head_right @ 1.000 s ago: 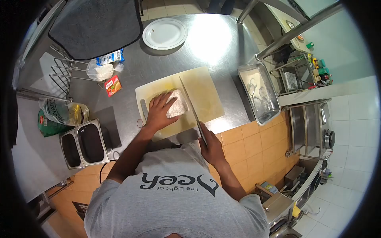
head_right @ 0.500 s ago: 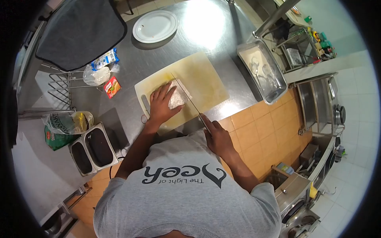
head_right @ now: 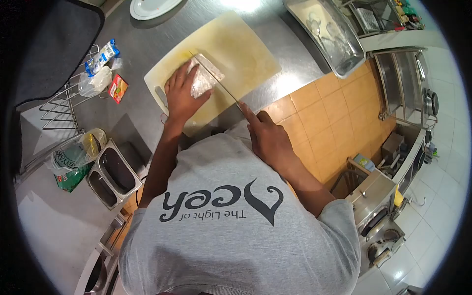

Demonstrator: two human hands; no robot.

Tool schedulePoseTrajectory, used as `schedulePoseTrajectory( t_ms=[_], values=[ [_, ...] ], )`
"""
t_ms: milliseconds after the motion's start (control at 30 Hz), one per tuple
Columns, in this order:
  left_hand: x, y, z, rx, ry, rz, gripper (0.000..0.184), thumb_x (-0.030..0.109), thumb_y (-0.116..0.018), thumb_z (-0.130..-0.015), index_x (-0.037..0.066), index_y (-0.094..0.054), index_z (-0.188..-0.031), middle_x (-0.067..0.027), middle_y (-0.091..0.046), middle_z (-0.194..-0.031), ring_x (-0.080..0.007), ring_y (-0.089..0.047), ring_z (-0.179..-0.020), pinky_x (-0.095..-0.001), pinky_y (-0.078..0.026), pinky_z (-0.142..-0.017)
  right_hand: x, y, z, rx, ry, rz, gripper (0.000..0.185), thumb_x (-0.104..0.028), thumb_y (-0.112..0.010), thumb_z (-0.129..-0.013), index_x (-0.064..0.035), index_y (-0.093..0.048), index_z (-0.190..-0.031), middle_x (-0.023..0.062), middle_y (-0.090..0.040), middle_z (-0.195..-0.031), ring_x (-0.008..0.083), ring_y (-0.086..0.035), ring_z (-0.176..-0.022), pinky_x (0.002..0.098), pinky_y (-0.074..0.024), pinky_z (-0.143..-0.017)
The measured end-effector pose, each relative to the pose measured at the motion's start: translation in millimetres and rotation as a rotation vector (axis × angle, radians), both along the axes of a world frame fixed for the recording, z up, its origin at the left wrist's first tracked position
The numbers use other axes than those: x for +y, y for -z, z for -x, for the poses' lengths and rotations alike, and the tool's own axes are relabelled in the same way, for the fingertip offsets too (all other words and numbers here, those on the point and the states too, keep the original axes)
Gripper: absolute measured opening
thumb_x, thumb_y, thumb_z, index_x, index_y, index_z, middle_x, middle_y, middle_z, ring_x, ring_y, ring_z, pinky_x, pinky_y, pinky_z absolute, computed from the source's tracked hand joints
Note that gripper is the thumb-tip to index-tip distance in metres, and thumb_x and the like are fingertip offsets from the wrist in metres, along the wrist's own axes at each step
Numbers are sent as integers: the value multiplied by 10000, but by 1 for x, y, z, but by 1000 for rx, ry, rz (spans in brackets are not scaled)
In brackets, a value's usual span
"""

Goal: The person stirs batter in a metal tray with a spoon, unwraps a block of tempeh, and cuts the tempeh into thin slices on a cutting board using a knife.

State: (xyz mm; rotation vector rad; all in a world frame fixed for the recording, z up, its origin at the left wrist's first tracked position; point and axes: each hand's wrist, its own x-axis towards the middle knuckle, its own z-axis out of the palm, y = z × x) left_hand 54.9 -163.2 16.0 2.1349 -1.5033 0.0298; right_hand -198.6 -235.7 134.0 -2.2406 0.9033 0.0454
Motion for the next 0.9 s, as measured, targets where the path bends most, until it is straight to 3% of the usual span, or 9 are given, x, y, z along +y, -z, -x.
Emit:
schedulePoseTrajectory(
  t_ms=[33, 400, 700, 900],
  values=[
    [0, -2, 1, -2, -3, -17, 769, 499, -780, -725, 145, -569, -1375, -76, -467, -1484, -298, -435, -1335, -473, -297, -1084, -2, -2, 0, 34, -24, 10, 620, -105, -551, -946, -239, -366, -1522, 220, -608, -974, 432, -645, -741, 515, -540, -663],
    [0, -4, 1, -2, -14, -44, 778, 486, -804, -714, 146, -570, -1374, -63, -473, -1474, -283, -440, -1335, -467, -307, -1082, -9, -7, 1, -4, -46, -20, 630, -82, -566, -935, -231, -381, -1519, 211, -606, -921, 412, -645, -723, 494, -537, -646],
    [0, 3, -3, -18, -9, 50, 480, 352, -674, -894, 149, -629, -1328, -63, -517, -1449, -291, -486, -1301, -438, -331, -1072, -17, -3, -2, -17, -72, 12, 627, -89, -567, -937, -235, -382, -1519, 186, -608, -912, 394, -637, -715, 486, -534, -646],
    [0, 5, -3, 25, -23, 86, 410, 286, -636, -902, 156, -661, -1291, -52, -538, -1433, -311, -500, -1277, -453, -342, -1071, -12, -4, -5, -25, -57, -2, 628, -89, -565, -940, -241, -379, -1520, 190, -605, -916, 400, -639, -723, 489, -537, -652]
  ],
)
